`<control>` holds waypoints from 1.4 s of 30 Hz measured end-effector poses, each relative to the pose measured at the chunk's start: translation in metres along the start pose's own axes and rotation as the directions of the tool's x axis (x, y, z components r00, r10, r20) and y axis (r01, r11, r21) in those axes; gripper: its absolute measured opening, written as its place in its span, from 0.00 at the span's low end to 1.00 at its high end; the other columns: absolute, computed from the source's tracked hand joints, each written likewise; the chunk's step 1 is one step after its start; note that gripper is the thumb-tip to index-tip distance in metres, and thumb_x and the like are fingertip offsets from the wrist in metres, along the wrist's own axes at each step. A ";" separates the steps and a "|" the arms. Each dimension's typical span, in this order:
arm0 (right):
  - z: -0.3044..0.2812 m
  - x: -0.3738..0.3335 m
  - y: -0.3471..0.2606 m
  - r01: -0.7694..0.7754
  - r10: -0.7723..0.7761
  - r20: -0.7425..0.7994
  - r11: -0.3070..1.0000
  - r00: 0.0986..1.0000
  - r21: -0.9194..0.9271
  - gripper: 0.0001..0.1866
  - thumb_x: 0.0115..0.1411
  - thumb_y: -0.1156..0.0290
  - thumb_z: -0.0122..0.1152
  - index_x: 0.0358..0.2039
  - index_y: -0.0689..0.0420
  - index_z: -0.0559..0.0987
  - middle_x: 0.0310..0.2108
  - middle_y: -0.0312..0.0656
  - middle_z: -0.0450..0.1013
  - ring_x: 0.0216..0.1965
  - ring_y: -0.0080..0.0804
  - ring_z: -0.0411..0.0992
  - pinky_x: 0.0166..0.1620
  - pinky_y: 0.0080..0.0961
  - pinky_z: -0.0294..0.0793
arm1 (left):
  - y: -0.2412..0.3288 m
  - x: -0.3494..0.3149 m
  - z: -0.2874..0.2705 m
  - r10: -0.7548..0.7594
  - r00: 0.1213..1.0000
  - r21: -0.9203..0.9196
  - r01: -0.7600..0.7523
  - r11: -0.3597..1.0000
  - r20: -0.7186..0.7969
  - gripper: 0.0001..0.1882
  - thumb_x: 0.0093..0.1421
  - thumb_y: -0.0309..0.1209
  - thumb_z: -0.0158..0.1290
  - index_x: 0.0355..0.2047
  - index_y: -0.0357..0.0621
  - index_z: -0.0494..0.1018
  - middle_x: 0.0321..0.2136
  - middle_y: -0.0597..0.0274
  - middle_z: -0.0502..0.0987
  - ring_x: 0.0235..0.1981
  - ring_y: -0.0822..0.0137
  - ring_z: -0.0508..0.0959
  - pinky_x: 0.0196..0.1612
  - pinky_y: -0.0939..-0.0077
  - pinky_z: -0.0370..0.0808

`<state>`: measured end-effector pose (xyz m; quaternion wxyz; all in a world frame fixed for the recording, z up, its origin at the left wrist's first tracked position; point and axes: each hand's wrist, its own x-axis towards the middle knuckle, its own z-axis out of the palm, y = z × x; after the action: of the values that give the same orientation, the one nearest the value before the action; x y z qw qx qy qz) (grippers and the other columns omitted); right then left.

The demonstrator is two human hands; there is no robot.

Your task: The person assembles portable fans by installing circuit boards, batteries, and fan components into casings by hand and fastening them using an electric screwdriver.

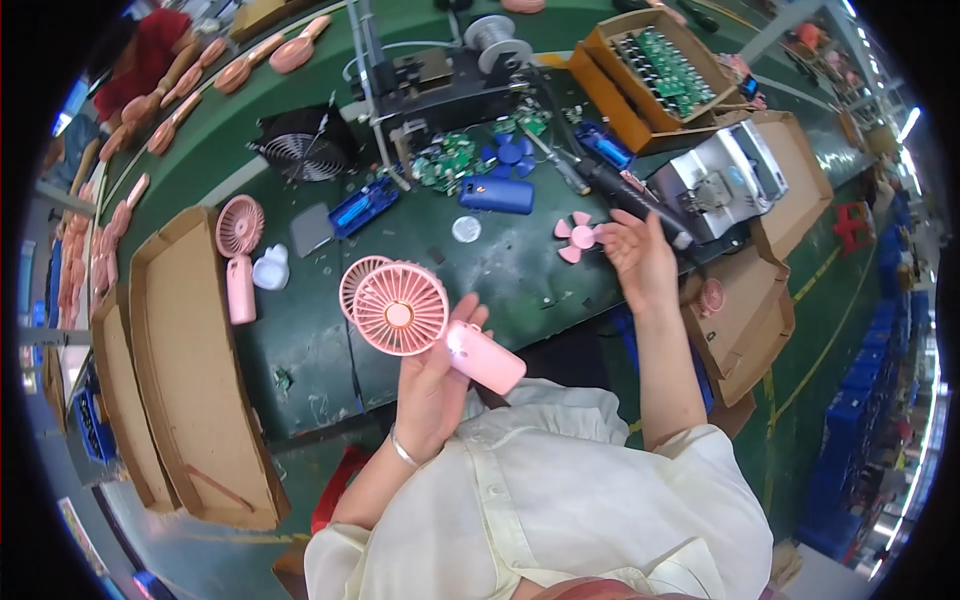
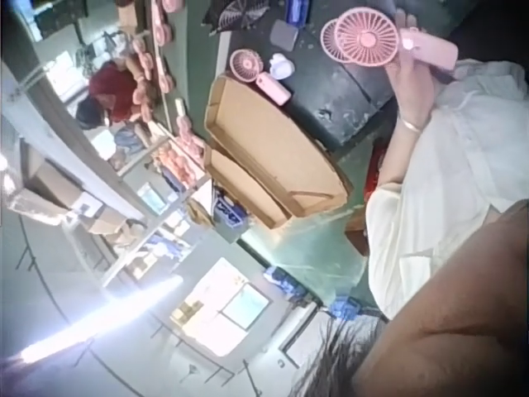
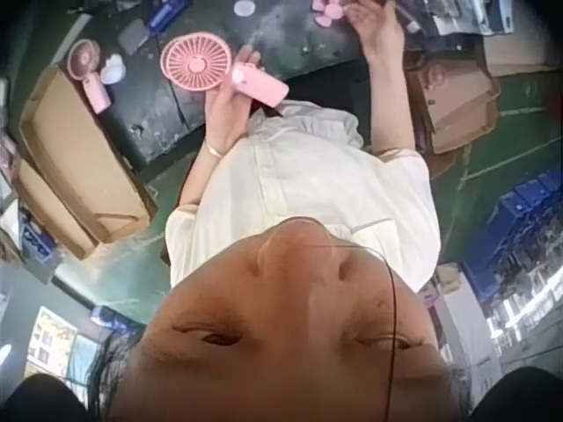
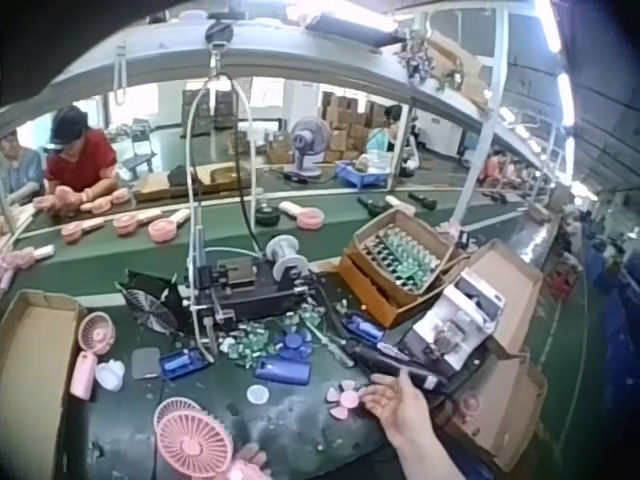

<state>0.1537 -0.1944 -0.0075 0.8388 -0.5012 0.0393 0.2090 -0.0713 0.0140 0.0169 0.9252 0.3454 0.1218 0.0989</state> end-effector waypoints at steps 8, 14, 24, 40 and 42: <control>0.112 -0.080 0.036 0.777 -0.082 0.773 0.079 0.629 -0.624 0.28 0.48 0.54 0.66 0.43 0.60 0.73 0.37 0.48 0.68 0.39 0.44 0.68 0.41 0.37 0.70 | -0.004 0.000 0.004 0.024 0.999 -0.056 -0.025 0.998 -0.030 0.32 0.69 0.52 0.30 0.65 0.45 0.48 0.63 0.52 0.56 0.63 0.58 0.57 0.65 0.59 0.54; 0.137 -0.091 0.050 0.851 0.007 0.858 -0.138 0.513 -0.507 0.23 0.46 0.59 0.65 0.38 0.61 0.72 0.34 0.42 0.67 0.38 0.37 0.67 0.40 0.31 0.67 | 0.006 -0.004 0.003 0.128 0.953 0.064 -0.114 0.991 -0.276 0.14 0.68 0.37 0.43 0.49 0.43 0.68 0.40 0.64 0.75 0.41 0.72 0.75 0.46 0.73 0.72; 0.134 -0.108 0.065 0.817 0.081 0.875 -0.408 0.477 -0.408 0.20 0.50 0.59 0.59 0.30 0.67 0.73 0.27 0.43 0.63 0.23 0.27 0.67 0.18 0.18 0.68 | 0.007 -0.006 -0.001 0.007 0.925 0.114 0.039 0.993 -0.380 0.06 0.62 0.29 0.51 0.38 0.42 0.72 0.29 0.68 0.75 0.26 0.79 0.74 0.25 0.85 0.69; 0.135 -0.076 0.032 0.927 -0.205 0.904 0.093 0.374 -0.363 0.14 0.47 0.74 0.64 0.37 0.55 0.78 0.39 0.42 0.69 0.36 0.40 0.70 0.39 0.34 0.71 | 0.026 -0.001 -0.016 -0.055 0.952 0.010 0.061 0.998 -0.301 0.14 0.63 0.32 0.47 0.48 0.41 0.66 0.39 0.54 0.78 0.36 0.66 0.81 0.37 0.70 0.80; 0.140 -0.084 0.037 0.940 -0.068 0.949 0.178 0.308 -0.292 0.12 0.46 0.76 0.63 0.34 0.56 0.78 0.38 0.41 0.69 0.37 0.39 0.69 0.40 0.32 0.70 | 0.026 -0.001 -0.009 -0.076 0.942 -0.003 0.079 0.997 -0.327 0.12 0.63 0.32 0.48 0.45 0.42 0.68 0.34 0.62 0.77 0.33 0.70 0.80 0.34 0.74 0.80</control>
<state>0.0427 -0.0856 0.0545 0.3795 -0.6643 -0.6430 0.0358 -0.0776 0.0390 0.0277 0.8936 0.3241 0.2873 0.1175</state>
